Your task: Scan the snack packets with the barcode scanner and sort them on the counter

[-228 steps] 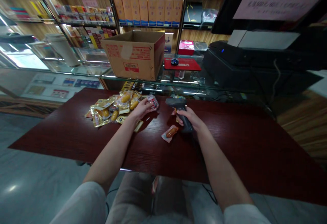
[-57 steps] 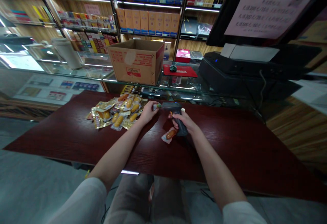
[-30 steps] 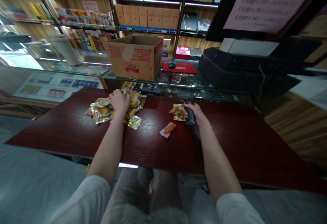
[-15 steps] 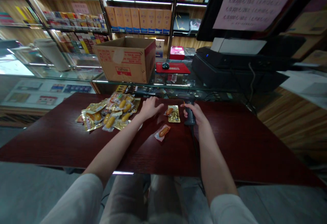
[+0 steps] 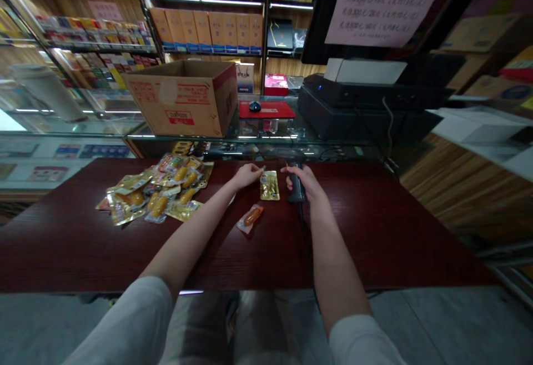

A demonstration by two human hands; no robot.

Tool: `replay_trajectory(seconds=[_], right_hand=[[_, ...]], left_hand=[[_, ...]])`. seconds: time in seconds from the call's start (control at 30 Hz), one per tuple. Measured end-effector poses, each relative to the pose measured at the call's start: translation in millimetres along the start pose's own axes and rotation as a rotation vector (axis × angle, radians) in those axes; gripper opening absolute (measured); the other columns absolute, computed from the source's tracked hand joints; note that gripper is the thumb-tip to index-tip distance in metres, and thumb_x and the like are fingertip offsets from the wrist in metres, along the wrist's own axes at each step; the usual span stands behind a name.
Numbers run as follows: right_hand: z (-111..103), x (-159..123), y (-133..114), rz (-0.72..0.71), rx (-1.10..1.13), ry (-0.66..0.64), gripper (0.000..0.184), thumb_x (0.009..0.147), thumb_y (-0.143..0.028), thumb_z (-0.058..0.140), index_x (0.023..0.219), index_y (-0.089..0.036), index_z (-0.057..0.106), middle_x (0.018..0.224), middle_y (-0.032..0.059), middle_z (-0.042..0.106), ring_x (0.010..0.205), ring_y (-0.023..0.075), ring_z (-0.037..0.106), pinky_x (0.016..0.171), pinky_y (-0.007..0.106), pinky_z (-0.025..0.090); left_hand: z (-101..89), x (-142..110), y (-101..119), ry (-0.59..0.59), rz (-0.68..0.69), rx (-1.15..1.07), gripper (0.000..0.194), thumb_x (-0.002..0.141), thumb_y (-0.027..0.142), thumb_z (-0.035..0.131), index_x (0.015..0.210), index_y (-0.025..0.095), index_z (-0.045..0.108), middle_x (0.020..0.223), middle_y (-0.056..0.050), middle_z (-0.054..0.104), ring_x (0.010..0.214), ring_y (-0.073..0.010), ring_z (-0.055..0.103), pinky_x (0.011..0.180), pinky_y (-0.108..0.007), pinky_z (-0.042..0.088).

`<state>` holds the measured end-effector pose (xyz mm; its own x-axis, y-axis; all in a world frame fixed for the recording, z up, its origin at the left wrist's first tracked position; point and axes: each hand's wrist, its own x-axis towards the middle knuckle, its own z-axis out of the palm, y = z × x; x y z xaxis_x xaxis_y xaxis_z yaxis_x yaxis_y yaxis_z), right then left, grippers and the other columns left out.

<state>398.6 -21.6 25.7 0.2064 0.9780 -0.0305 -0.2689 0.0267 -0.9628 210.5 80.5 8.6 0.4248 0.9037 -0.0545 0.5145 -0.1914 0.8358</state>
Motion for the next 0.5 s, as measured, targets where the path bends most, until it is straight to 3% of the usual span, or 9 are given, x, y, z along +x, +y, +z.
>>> replay_trajectory(seconds=[0.13, 0.2, 0.37, 0.5], right_hand=[[15, -6, 0, 0.074, -0.043, -0.149, 0.031, 0.067, -0.038, 0.075, 0.085, -0.018, 0.06, 0.052, -0.0033, 0.058, 0.041, 0.0095, 0.048, 0.038, 0.022, 0.04], [27, -10, 1, 0.123, -0.081, -0.233, 0.033, 0.069, -0.04, 0.075, 0.087, -0.017, 0.061, 0.048, -0.0045, 0.055, 0.039, 0.0097, 0.047, 0.039, 0.022, 0.041], [60, -21, 10, 0.132, -0.095, -0.357, 0.036, 0.067, -0.038, 0.079, 0.088, -0.018, 0.057, 0.066, -0.0004, 0.067, 0.041, 0.0084, 0.05, 0.037, 0.022, 0.04], [72, -24, 17, 0.146, -0.093, -0.389, 0.035, 0.066, -0.035, 0.08, 0.086, -0.019, 0.056, 0.082, 0.0025, 0.072, 0.042, 0.0075, 0.051, 0.036, 0.022, 0.04]], left_hand=[[-24.5, -10, -13, 0.009, -0.112, -0.78, 0.006, 0.084, 0.017, 0.069, 0.084, 0.015, 0.063, 0.077, -0.006, 0.072, 0.076, -0.0171, 0.073, 0.08, -0.034, 0.061], [-41.1, -20, -22, 0.026, -0.117, -0.983, 0.011, 0.083, 0.009, 0.069, 0.089, 0.013, 0.062, 0.084, -0.008, 0.073, 0.084, -0.0173, 0.074, 0.087, -0.035, 0.061], [-72.6, -41, -46, 0.147, -0.066, -1.098, 0.016, 0.085, 0.002, 0.064, 0.094, 0.014, 0.059, 0.084, -0.004, 0.072, 0.087, -0.0167, 0.076, 0.089, -0.035, 0.061], [-80.2, -50, -62, 0.113, -0.047, -1.062, 0.023, 0.08, 0.005, 0.073, 0.097, 0.014, 0.059, 0.089, -0.006, 0.073, 0.084, -0.0167, 0.075, 0.085, -0.035, 0.062]])
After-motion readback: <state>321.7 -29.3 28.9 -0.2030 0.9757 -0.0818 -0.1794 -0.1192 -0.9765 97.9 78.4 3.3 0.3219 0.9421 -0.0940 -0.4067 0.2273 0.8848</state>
